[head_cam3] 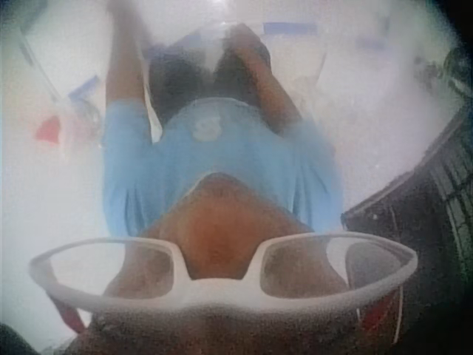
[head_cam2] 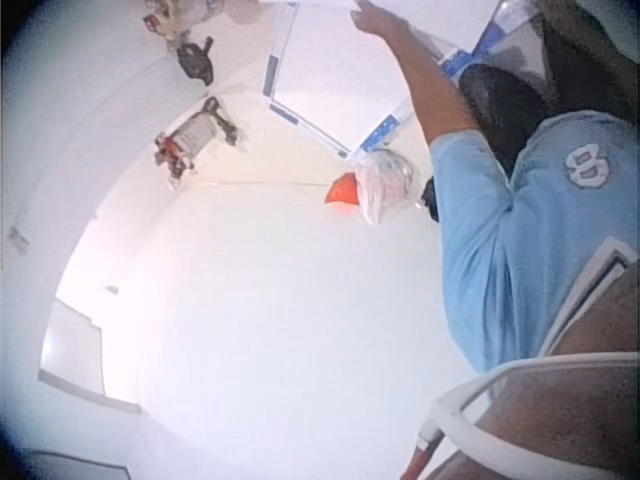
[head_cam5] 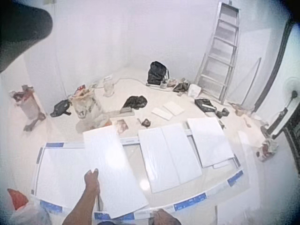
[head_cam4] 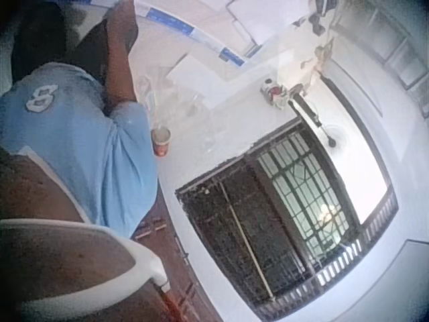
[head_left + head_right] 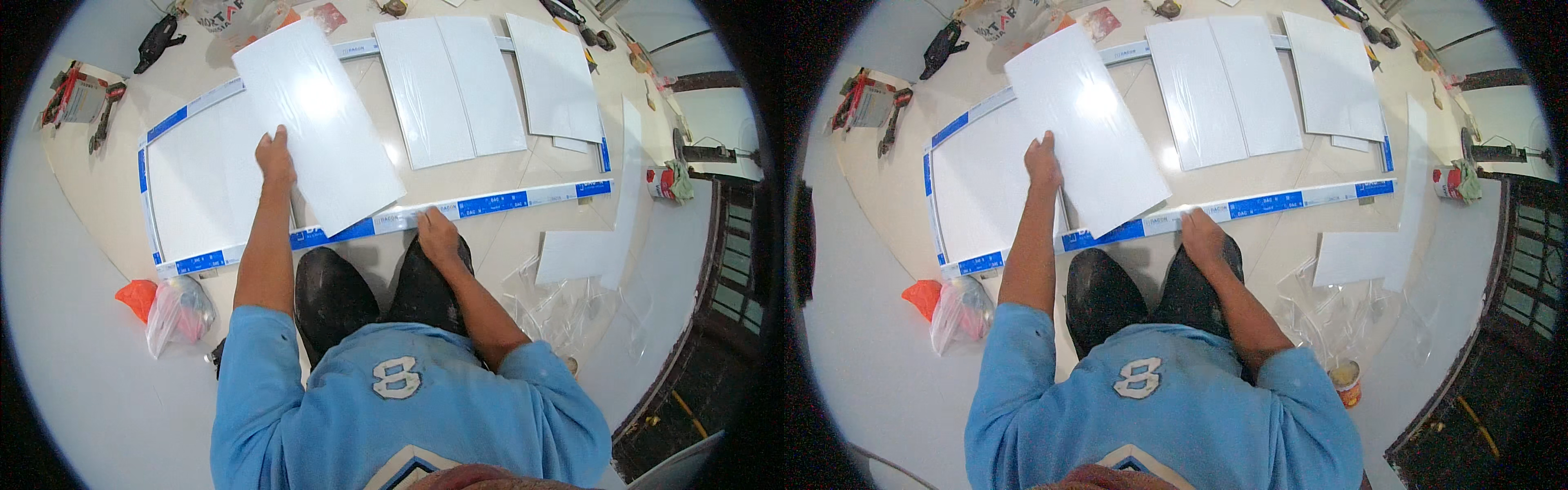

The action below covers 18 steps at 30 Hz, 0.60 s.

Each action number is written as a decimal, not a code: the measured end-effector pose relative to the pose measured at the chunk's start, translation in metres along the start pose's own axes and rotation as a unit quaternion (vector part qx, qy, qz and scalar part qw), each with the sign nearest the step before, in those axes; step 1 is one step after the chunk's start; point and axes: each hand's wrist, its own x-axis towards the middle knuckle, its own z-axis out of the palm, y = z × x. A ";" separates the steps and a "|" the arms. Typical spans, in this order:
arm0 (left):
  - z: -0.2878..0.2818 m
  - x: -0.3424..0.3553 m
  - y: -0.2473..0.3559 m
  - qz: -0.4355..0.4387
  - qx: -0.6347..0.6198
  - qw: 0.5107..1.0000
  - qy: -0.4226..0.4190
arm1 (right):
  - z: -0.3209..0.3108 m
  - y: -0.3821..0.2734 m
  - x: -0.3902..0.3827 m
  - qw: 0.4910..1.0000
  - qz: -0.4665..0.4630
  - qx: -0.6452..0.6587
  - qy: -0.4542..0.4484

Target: The person kneels on the floor and arranges white ceramic tiles into a rectangular frame on the ground. They repeatedly pick up tiles, align them with the frame, and adjust their positions to fit the layout.

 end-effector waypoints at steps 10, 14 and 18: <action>0.110 0.067 -0.063 0.024 0.057 0.997 -0.048 | -0.008 0.023 -0.008 0.993 0.106 -0.009 -0.054; 0.124 0.071 -0.077 0.000 0.034 0.998 -0.046 | -0.014 0.024 -0.006 0.986 0.131 -0.017 -0.104; 0.131 0.071 -0.079 -0.023 0.123 0.991 -0.039 | -0.013 0.028 -0.003 0.988 0.126 -0.014 -0.084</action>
